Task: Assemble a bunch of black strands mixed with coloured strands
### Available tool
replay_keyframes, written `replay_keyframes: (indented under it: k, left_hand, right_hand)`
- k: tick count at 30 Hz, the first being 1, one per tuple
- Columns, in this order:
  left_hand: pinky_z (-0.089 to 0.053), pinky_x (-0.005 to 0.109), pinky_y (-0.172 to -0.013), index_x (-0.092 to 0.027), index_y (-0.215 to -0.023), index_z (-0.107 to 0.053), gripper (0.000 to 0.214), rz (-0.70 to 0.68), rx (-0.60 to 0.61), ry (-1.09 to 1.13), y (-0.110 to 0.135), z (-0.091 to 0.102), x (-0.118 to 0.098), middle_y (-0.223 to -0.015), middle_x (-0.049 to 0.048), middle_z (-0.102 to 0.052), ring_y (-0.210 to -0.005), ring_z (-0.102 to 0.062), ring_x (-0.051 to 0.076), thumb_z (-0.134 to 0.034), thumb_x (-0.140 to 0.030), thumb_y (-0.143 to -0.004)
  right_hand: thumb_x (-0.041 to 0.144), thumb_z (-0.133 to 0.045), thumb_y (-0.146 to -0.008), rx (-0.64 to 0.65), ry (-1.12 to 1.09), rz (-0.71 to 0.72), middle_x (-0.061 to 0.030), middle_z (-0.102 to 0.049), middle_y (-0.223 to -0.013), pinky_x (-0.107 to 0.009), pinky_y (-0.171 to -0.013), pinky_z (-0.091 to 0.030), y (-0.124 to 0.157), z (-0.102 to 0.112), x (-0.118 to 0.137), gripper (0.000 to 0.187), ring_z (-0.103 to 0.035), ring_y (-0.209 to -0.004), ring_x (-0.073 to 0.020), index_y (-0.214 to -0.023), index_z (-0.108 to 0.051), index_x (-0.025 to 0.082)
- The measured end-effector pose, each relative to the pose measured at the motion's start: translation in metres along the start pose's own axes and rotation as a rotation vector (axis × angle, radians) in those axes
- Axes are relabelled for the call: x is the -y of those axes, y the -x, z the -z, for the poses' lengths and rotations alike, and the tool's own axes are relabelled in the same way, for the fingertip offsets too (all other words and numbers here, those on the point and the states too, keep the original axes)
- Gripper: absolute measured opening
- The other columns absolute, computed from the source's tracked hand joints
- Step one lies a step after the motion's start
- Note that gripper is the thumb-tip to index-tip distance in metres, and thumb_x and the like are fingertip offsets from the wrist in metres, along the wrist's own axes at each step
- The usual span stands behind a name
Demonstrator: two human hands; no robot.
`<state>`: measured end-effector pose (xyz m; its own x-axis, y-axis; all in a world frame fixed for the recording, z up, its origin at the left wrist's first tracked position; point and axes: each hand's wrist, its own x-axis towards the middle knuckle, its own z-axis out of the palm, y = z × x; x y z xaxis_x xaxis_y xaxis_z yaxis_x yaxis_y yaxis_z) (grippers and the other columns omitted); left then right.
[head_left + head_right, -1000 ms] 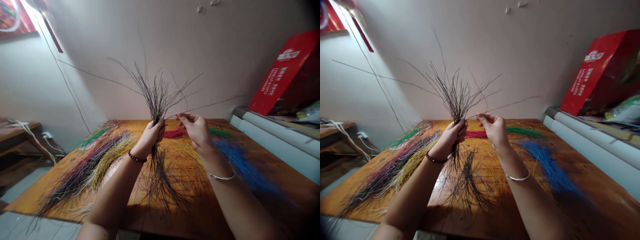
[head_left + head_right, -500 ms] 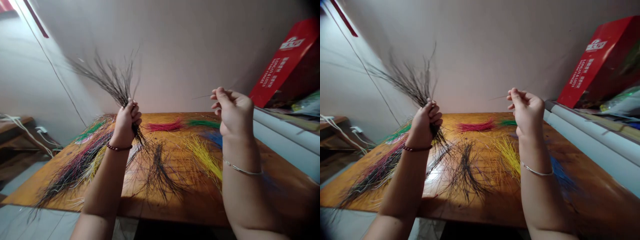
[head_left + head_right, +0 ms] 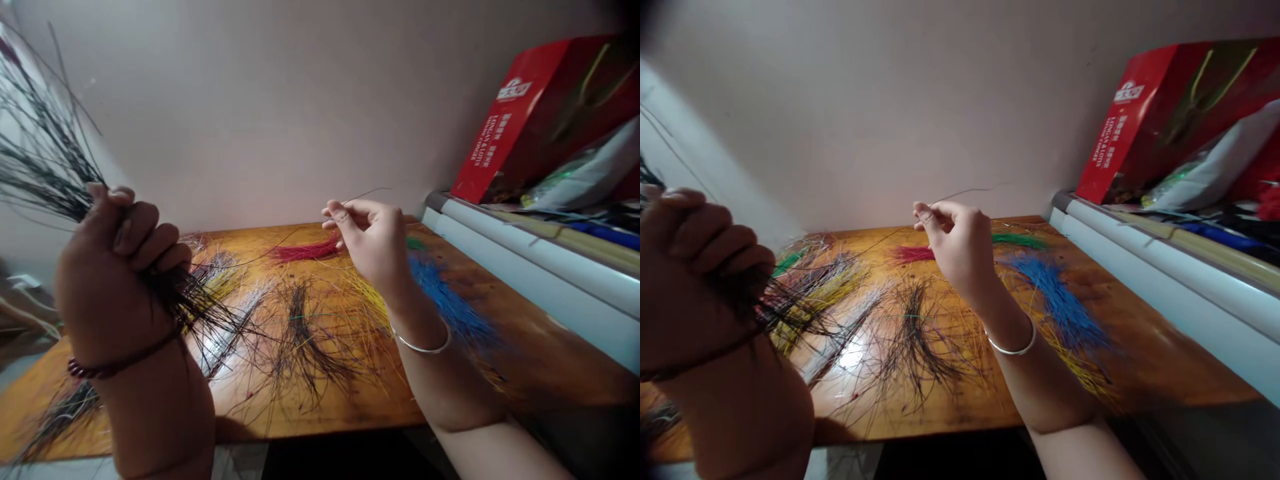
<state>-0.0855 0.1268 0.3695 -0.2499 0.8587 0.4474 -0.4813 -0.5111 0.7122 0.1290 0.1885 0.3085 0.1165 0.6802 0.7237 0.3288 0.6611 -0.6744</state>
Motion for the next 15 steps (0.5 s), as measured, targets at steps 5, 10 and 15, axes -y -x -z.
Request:
replay_keyframes:
  k: [5, 10, 15]
  left_hand:
    - [-0.015, 0.016, -0.03, -0.017, -0.068, -0.047, 0.029, -0.053, 0.011, 0.006, 0.01, 0.001, -0.004, -0.043, -0.0081, -0.023, -0.034, -0.012, 0.004, -0.04, -0.029, -0.092]
    - [-0.014, 0.016, -0.03, -0.017, -0.068, -0.047, 0.03, -0.057, 0.031, -0.001, 0.012, 0.0, -0.003, -0.044, -0.0078, -0.022, -0.034, -0.012, 0.004, -0.038, -0.029, -0.093]
    - [-0.014, 0.016, -0.03, -0.016, -0.068, -0.046, 0.031, -0.047, -0.079, 0.033, 0.016, -0.007, -0.005, -0.044, -0.0076, -0.022, -0.033, -0.012, 0.003, -0.036, -0.03, -0.094]
  right_hand:
    - [0.044, -0.042, -0.09, -0.183, 0.161, 0.083, -0.0029, -0.062, -0.068, -0.024, -0.053, -0.046, 0.01, 0.013, 0.022, 0.033, -0.062, -0.063, -0.0133, -0.079, -0.061, 0.02]
    - [0.035, -0.039, -0.093, -0.341, 0.27, 0.235, 0.0008, -0.055, -0.06, -0.022, -0.048, -0.039, 0.005, 0.042, 0.05, 0.032, -0.056, -0.052, -0.0094, -0.071, -0.055, 0.02]
    - [0.035, -0.04, -0.093, -0.298, 0.4, 0.294, 0.0007, -0.052, -0.056, -0.023, -0.05, -0.039, 0.003, 0.062, 0.056, 0.031, -0.056, -0.051, -0.0103, -0.071, -0.057, 0.019]
